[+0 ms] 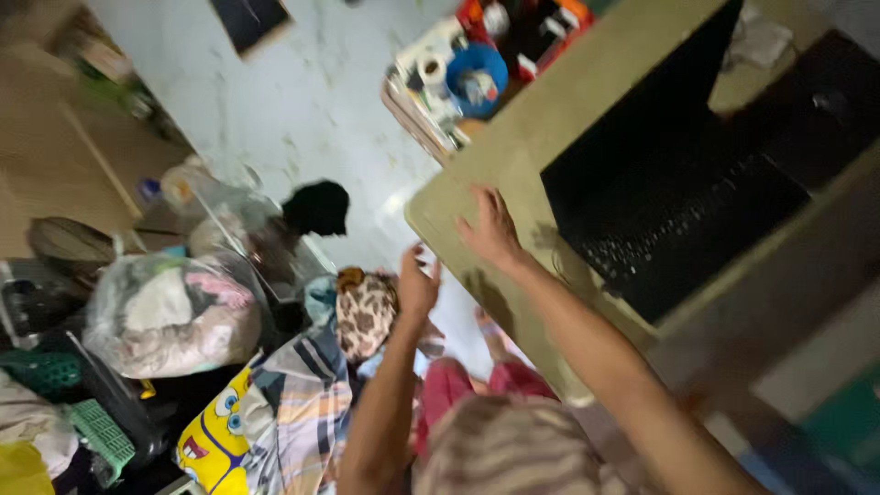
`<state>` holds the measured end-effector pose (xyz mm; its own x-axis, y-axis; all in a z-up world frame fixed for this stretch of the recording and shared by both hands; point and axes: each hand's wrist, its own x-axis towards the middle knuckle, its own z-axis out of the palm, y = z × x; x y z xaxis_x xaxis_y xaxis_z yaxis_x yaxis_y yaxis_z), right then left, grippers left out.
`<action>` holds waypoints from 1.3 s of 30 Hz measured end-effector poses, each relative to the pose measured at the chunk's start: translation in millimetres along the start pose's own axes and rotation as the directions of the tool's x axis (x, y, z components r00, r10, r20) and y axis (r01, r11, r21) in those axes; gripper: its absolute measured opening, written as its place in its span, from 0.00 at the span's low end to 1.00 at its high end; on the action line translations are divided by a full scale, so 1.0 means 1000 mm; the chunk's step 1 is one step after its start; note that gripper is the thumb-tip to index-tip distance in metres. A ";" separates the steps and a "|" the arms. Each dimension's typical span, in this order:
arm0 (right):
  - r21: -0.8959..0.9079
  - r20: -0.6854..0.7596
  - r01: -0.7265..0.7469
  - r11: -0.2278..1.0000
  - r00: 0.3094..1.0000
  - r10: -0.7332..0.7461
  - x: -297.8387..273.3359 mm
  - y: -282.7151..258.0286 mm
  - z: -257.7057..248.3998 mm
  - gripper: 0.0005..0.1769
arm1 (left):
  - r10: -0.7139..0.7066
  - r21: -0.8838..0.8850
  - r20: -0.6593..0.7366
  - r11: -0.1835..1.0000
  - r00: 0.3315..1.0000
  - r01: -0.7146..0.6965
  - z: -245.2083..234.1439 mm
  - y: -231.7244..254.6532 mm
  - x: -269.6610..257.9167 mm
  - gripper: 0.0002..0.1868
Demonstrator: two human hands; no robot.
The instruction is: The person organizes multiple smartphones, a laptop, and a power adapter on a table, connecting a cable and placing small items into a bowl.
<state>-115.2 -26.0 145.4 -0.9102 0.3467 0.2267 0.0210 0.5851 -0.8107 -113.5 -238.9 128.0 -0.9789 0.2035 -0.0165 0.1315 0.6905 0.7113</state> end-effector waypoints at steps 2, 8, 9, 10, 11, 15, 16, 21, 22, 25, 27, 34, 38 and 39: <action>-0.004 -0.065 0.021 1.000 0.998 -0.021 -0.002 -0.012 -0.008 0.37 | -0.046 -0.046 0.020 0.998 0.999 0.046 -0.005 -0.019 0.023 0.29; -0.053 -0.161 -0.018 0.998 0.987 0.009 0.035 -0.028 -0.027 0.37 | 0.122 -0.121 -0.034 0.985 0.992 -0.125 0.019 -0.029 0.133 0.25; -0.088 -0.188 -0.023 0.996 0.982 0.006 0.042 -0.029 -0.028 0.37 | 0.035 -0.195 0.043 0.980 0.998 -0.026 0.023 -0.023 0.153 0.26; -0.100 -0.206 -0.039 0.994 0.978 0.017 0.052 -0.029 -0.029 0.37 | -0.038 -0.262 0.121 0.963 0.992 0.069 0.030 -0.015 0.178 0.28; -0.112 -0.223 -0.055 0.992 0.974 0.028 0.062 -0.030 -0.029 0.37 | 0.010 -0.301 0.136 0.953 0.991 0.032 0.039 -0.008 0.202 0.28; -0.147 -0.345 -0.098 0.984 0.938 0.042 0.105 -0.025 -0.017 0.37 | 0.242 -0.430 0.170 0.890 0.955 -0.149 0.081 0.005 0.300 0.26; -0.159 -0.373 -0.168 0.973 0.923 0.099 0.114 -0.023 -0.014 0.37 | 0.226 -0.411 0.236 0.904 0.945 -0.114 0.088 0.005 0.318 0.25; -0.102 -0.501 -0.426 0.899 0.803 0.323 0.167 -0.004 0.010 0.37 | 0.515 -0.315 0.242 0.843 0.822 -0.435 0.101 0.010 0.396 0.23; -0.062 -0.481 -0.444 0.894 0.798 0.363 0.179 -0.004 0.015 0.38 | 0.453 -0.323 0.305 0.877 0.838 -0.356 0.099 0.012 0.413 0.24; 0.052 -0.455 -0.480 0.876 0.769 0.448 0.211 0.001 0.020 0.39 | 0.432 -0.359 0.369 0.883 0.823 -0.303 0.108 0.020 0.465 0.26; 0.132 -0.453 -0.502 0.855 0.737 0.502 0.221 0.010 0.029 0.39 | 0.594 -0.403 0.252 0.782 0.764 -0.475 0.118 0.016 0.490 0.25; 0.347 -0.445 -0.490 0.800 0.664 0.600 0.267 0.076 0.064 0.38 | 0.607 -0.134 0.493 0.761 0.624 -0.634 0.132 0.046 0.567 0.24; 0.518 -0.388 -0.505 0.691 0.581 0.716 0.301 0.141 0.095 0.41 | 0.467 0.016 0.711 0.736 0.526 -0.676 0.191 0.069 0.617 0.31; 0.562 -0.368 -0.498 0.661 0.564 0.739 0.310 0.159 0.105 0.42 | 0.460 0.024 0.737 0.714 0.495 -0.700 0.209 0.069 0.631 0.31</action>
<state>-437.2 97.4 29.8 -0.3459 0.8979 -0.2721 0.2347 -0.1980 -0.9517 -689.2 82.0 20.2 -0.3085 0.9302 -0.1990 0.7828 0.3671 0.5024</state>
